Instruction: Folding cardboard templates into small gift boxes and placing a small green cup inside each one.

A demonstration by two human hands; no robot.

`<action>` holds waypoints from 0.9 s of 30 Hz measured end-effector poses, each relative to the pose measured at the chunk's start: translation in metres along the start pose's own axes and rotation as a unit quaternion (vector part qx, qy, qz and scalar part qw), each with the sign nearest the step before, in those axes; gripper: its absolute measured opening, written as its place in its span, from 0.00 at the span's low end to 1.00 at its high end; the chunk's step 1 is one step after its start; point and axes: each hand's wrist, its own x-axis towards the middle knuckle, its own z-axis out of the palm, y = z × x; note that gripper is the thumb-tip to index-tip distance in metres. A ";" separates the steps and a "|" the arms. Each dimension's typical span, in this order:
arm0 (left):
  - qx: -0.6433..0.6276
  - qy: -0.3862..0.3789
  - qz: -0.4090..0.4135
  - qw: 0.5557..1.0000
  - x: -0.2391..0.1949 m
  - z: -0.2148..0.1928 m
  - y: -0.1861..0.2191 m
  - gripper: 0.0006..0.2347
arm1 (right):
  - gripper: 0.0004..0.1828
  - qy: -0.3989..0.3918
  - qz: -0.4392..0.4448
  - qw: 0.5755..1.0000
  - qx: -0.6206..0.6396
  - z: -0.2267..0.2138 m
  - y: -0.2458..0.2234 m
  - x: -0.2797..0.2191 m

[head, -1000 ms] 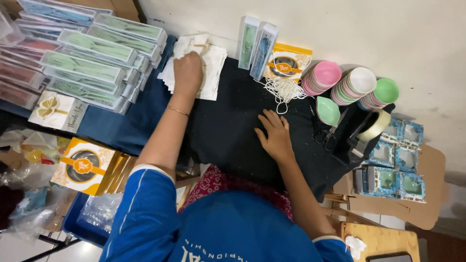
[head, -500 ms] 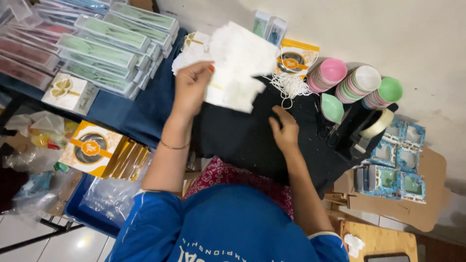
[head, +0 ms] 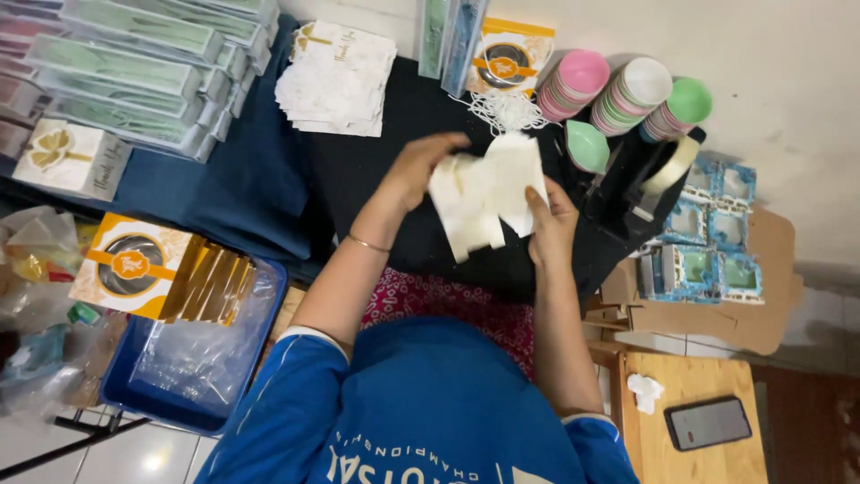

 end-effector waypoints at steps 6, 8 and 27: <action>-0.216 0.059 -0.169 0.960 -0.009 0.007 -0.076 0.24 | 0.20 0.043 -0.029 0.997 0.066 0.000 0.028 0.020; -0.255 0.083 -0.176 0.947 -0.034 0.025 -0.058 0.27 | 0.20 0.046 -0.047 0.997 0.044 0.006 0.036 0.018; -0.313 -0.023 -0.062 0.947 -0.043 0.015 -0.078 0.32 | 0.32 -0.084 -0.121 0.981 -0.126 0.028 0.012 -0.014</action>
